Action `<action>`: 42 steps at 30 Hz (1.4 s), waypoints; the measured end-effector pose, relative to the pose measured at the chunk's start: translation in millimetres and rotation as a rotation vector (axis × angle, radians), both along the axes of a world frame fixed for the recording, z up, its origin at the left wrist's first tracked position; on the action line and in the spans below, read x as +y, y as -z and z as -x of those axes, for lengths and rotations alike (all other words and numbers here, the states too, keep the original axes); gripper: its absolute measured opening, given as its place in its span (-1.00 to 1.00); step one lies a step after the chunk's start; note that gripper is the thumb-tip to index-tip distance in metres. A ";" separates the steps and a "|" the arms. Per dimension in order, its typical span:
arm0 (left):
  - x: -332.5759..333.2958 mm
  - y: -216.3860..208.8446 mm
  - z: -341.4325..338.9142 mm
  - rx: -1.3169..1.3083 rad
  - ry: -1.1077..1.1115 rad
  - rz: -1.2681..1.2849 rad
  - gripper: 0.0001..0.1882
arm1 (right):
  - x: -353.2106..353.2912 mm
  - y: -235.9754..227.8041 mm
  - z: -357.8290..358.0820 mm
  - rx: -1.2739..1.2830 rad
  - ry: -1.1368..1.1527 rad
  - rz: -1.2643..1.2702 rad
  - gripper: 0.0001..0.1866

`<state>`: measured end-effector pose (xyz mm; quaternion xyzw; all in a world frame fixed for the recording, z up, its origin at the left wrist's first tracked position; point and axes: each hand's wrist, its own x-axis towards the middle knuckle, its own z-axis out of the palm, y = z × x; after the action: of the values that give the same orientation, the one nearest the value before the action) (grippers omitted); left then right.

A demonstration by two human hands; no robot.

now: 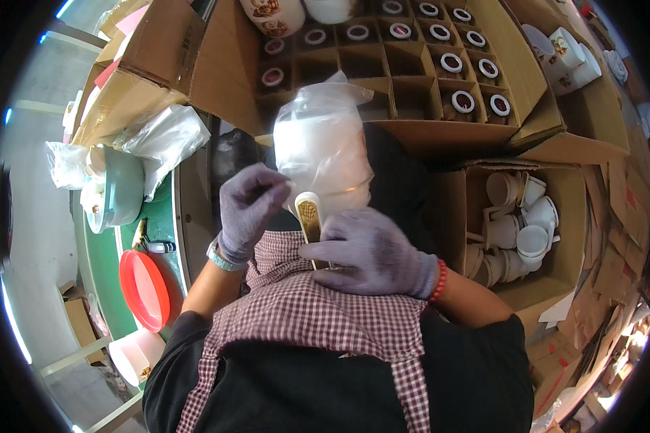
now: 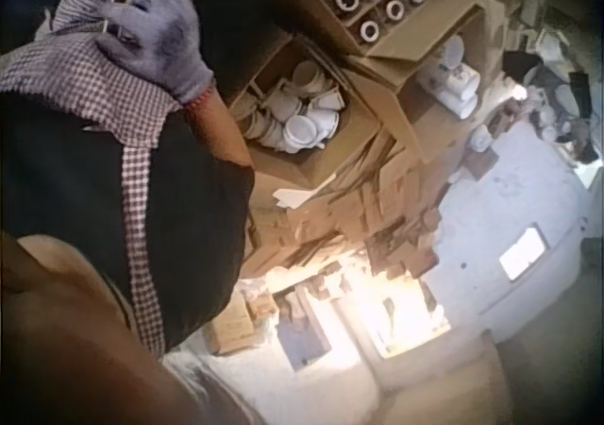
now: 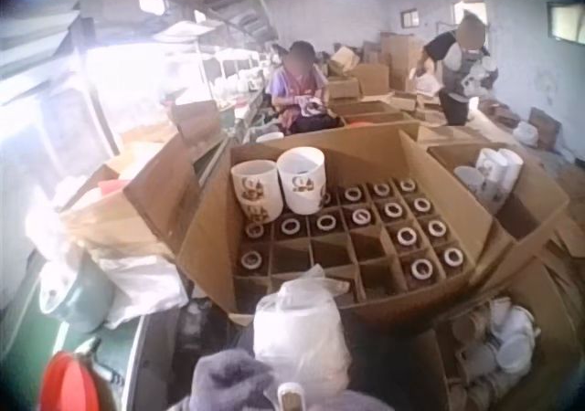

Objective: The person assembles ceramic teapots by inserting internal components into the pot bodies, checking the fit, and placing the assembled items into protective plastic bags.

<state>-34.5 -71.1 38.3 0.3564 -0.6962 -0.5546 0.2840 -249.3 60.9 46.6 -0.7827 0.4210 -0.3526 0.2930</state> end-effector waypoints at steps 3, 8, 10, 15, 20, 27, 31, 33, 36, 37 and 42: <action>17.1 -19.7 9.3 0.093 -0.081 0.026 -0.94 | -10.4 5.9 -21.0 0.035 0.118 0.162 -0.76; 43.0 0.2 -45.0 -0.021 0.467 0.514 -0.86 | -10.8 7.0 -6.1 -0.231 0.023 0.017 -0.85; 66.1 35.5 -82.6 -0.298 0.525 -0.054 -0.78 | -1.4 19.9 8.5 -0.436 0.026 -0.094 -0.88; 47.1 3.5 -103.0 -0.611 0.521 0.219 -0.67 | 15.0 34.8 34.5 -0.681 0.299 -0.285 -0.80; 59.3 -11.1 -37.0 -0.447 0.519 1.445 -0.55 | 3.3 22.8 36.7 -0.630 0.407 -0.297 -0.69; -26.1 -91.9 -49.9 -0.381 0.304 1.172 -0.88 | -29.6 -22.9 35.3 -0.367 0.576 -0.075 -0.68; -50.2 -129.5 -171.4 -0.150 -0.550 1.076 -0.86 | -15.7 7.5 97.8 -0.627 0.680 -0.029 -0.67; -68.8 -136.6 -256.3 -0.357 -0.923 1.123 -0.85 | 0.0 14.9 114.8 -0.726 0.791 -0.084 -0.70; -79.0 -134.4 -383.0 -0.820 -1.095 1.022 -0.82 | 25.5 28.3 116.4 -0.876 0.934 -0.196 -0.73; -77.3 -133.1 -413.9 -0.931 -1.082 0.973 -0.81 | 21.2 31.1 112.9 -0.889 0.908 -0.212 -0.74; -115.7 -130.2 -389.8 -1.031 -0.904 1.138 -0.76 | -0.7 46.3 87.0 -0.744 0.781 -0.342 -0.72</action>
<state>355.3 -186.8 168.4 0.6071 -0.7005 0.2696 0.2611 -336.3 60.2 0.3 -0.3331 0.5989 -0.6138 0.3918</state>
